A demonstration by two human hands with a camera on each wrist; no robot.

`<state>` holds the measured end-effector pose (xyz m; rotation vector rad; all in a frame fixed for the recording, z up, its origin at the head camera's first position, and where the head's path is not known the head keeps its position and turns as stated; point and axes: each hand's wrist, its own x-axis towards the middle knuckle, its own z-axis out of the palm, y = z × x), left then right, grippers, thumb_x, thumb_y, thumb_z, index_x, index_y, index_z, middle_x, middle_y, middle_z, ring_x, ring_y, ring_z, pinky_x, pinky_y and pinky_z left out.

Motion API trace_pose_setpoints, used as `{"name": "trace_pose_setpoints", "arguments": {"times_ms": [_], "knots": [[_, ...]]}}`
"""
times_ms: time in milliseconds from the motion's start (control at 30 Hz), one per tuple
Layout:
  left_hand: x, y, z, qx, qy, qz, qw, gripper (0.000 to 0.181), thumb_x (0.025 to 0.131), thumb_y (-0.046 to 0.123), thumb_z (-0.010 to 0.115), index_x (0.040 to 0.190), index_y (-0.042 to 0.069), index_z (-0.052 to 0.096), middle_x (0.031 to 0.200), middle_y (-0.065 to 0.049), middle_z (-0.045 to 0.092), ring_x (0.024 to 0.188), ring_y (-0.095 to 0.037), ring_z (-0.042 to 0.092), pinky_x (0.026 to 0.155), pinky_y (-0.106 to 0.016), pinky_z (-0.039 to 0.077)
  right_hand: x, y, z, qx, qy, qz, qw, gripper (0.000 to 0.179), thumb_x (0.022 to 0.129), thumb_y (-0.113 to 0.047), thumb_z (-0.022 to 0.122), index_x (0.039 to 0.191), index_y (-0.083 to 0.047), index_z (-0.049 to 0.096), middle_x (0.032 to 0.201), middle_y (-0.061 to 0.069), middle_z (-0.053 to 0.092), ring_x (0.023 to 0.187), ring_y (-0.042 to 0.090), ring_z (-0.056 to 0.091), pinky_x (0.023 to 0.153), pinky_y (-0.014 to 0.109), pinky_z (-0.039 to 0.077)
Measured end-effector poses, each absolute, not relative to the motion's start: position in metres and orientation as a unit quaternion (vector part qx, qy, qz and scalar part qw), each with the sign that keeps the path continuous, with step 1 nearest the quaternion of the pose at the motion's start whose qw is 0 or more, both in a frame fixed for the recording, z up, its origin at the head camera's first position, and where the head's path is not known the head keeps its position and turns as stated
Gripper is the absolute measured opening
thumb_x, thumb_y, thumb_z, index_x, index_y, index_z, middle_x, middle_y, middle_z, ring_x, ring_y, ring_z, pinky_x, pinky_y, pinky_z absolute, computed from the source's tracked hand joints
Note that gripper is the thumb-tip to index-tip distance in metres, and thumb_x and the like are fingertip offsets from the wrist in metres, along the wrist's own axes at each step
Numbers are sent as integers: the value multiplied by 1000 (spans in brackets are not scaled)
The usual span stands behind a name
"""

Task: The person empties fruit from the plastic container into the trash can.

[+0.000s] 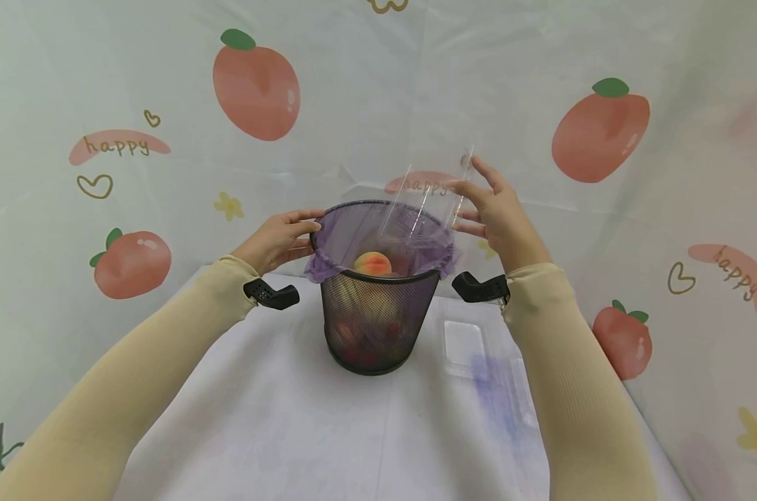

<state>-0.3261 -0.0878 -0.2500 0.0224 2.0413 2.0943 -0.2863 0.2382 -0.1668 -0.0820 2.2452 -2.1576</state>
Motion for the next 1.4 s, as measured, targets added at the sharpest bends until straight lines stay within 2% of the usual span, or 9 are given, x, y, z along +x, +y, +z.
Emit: {"name": "trace_pose_setpoints", "arguments": {"times_ms": [200, 300, 500, 600, 833, 1133, 1233, 1300, 1400], "knots": [[-326, -88, -250, 8, 692, 713, 111, 41, 99, 14, 57, 138, 21, 54, 135, -6, 49, 97, -16, 55, 97, -33, 48, -284, 243, -171, -30, 715, -699, 17, 78, 93, -31, 66, 153, -42, 18, 137, 7, 30, 84, 14, 64, 70, 24, 59], [-326, -89, -250, 8, 693, 713, 112, 41, 98, 13, 57, 139, 21, 54, 135, -5, 48, 98, -16, 55, 96, -32, 49, -283, 245, -172, -32, 712, -701, 22, 76, 94, -32, 64, 153, -44, 17, 136, 6, 31, 87, 15, 63, 72, 24, 58], [-326, -88, -250, 9, 693, 713, 107, 40, 98, 13, 57, 138, 21, 55, 126, -3, 51, 90, -13, 55, 77, -22, 53, -281, 250, -174, -44, 696, -716, 39, 74, 97, -31, 58, 154, -43, 12, 158, 12, 13, 84, 11, 67, 75, 23, 57], [-325, -89, -250, 9, 693, 713, 106, 41, 98, 13, 57, 138, 21, 55, 125, -3, 51, 88, -12, 55, 75, -21, 53, -280, 251, -175, -50, 689, -722, 49, 73, 98, -31, 56, 154, -44, 10, 162, 12, 4, 87, 11, 66, 77, 23, 57], [-325, -89, -251, 9, 695, 711, 106, 40, 99, 14, 57, 138, 22, 55, 127, -4, 51, 90, -13, 55, 77, -22, 52, -276, 255, -178, -56, 668, -740, 58, 68, 101, -34, 49, 154, -44, 8, 161, 17, 1, 87, 11, 68, 73, 21, 57], [-325, -88, -251, 10, 693, 713, 109, 41, 98, 13, 57, 139, 20, 54, 134, -5, 50, 97, -15, 56, 90, -28, 51, -268, 261, -184, -67, 621, -778, 71, 66, 99, -33, 51, 153, -44, 14, 161, 16, -1, 87, 15, 70, 68, 22, 58], [-326, -88, -251, 9, 693, 713, 107, 41, 98, 13, 57, 139, 20, 54, 134, -5, 50, 98, -16, 55, 89, -28, 51, -267, 265, -185, -67, 603, -791, 74, 66, 99, -31, 52, 153, -43, 17, 156, 16, 13, 88, 18, 71, 63, 23, 58], [-326, -88, -251, 9, 693, 713, 106, 41, 98, 13, 57, 139, 20, 54, 134, -5, 50, 96, -15, 56, 87, -26, 51, -266, 267, -186, -65, 601, -793, 73, 65, 99, -31, 52, 153, -43, 17, 146, 13, 27, 88, 18, 71, 62, 22, 58], [-326, -89, -250, 10, 694, 713, 104, 42, 98, 13, 57, 139, 19, 54, 131, -5, 51, 93, -14, 56, 83, -24, 52, -264, 272, -187, -64, 590, -801, 71, 65, 99, -31, 53, 153, -43, 19, 131, 8, 36, 90, 19, 70, 62, 23, 58]]}}
